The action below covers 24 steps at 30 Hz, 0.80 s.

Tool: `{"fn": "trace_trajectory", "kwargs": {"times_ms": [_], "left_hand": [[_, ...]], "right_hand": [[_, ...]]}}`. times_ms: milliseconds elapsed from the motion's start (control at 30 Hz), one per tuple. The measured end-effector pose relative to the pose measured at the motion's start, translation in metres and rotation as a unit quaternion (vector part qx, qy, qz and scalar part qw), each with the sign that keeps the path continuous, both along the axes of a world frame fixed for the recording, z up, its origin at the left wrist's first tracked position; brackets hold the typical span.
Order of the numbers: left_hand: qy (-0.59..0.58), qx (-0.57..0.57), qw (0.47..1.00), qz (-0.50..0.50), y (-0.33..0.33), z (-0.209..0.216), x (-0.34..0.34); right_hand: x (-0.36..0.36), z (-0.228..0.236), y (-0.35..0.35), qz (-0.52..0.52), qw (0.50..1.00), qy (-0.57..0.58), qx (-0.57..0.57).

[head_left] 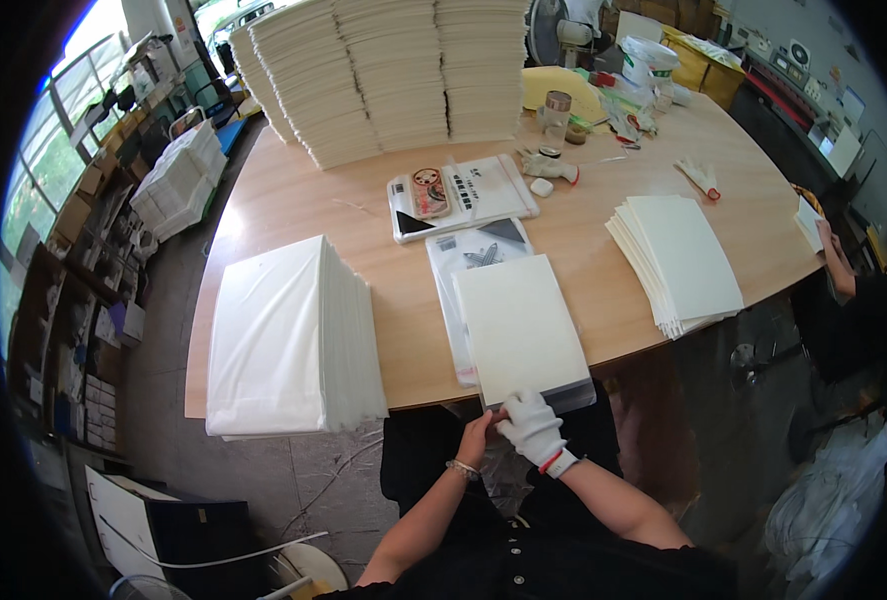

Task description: The person wraps individual books with white paper at a table. They pick up a book, place it on a sheet of paper, fold the paper around the book, and set the wrapped book aside. The process repeats continuously with a coworker visible in the background.

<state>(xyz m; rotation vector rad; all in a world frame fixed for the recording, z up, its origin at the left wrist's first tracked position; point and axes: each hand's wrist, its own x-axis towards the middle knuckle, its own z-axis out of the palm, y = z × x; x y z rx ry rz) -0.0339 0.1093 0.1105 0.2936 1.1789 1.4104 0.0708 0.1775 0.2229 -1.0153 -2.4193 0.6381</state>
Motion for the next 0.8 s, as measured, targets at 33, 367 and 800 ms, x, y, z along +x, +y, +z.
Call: {"fn": "trace_trajectory", "kwargs": {"times_ms": [33, 367, 800], "left_hand": [[-0.010, -0.007, 1.000, 0.003, -0.001, -0.001, 0.000], [0.091, 0.027, 0.995, -0.006, -0.011, 0.027, -0.005], [0.770, 0.238, 0.589, -0.062, -0.002, 0.067, -0.039]], "right_hand": [[-0.005, -0.006, -0.001, 0.028, 0.999, -0.033, 0.001], [0.198, 0.012, 0.100, -0.275, 0.958, -0.064, 0.045], [0.111, -0.012, 0.094, 0.069, 0.995, 0.050, 0.052]]}}
